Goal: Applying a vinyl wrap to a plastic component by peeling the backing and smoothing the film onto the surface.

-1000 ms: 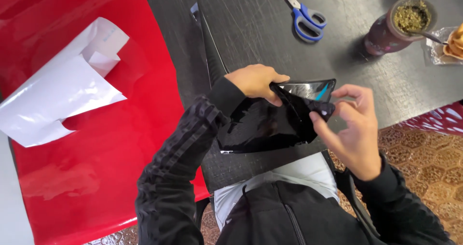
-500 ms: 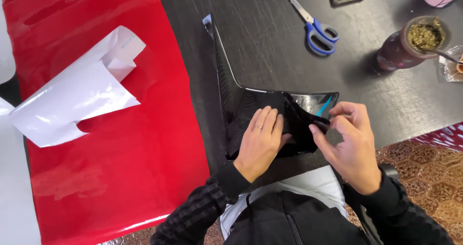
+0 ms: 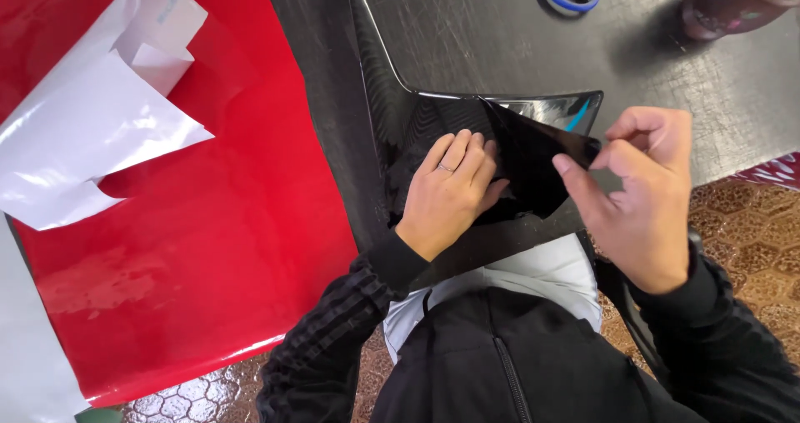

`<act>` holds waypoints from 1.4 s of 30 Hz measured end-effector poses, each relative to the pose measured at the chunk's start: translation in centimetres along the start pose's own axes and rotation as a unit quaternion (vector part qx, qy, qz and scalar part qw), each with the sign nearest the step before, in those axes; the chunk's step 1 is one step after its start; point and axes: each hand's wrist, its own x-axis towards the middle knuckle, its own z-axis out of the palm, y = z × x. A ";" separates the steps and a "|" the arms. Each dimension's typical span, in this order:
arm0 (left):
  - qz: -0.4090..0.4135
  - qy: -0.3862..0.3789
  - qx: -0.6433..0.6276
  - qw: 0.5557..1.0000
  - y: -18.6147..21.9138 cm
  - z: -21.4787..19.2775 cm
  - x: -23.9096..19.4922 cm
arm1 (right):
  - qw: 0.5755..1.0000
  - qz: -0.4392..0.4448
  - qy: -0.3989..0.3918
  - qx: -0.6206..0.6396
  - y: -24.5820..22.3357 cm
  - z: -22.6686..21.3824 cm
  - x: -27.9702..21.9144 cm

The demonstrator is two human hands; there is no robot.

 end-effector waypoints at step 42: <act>0.052 -0.036 0.076 0.995 1.2 1.3 0.5 | 0.933 0.077 0.120 0.329 10.1 6.0 -0.3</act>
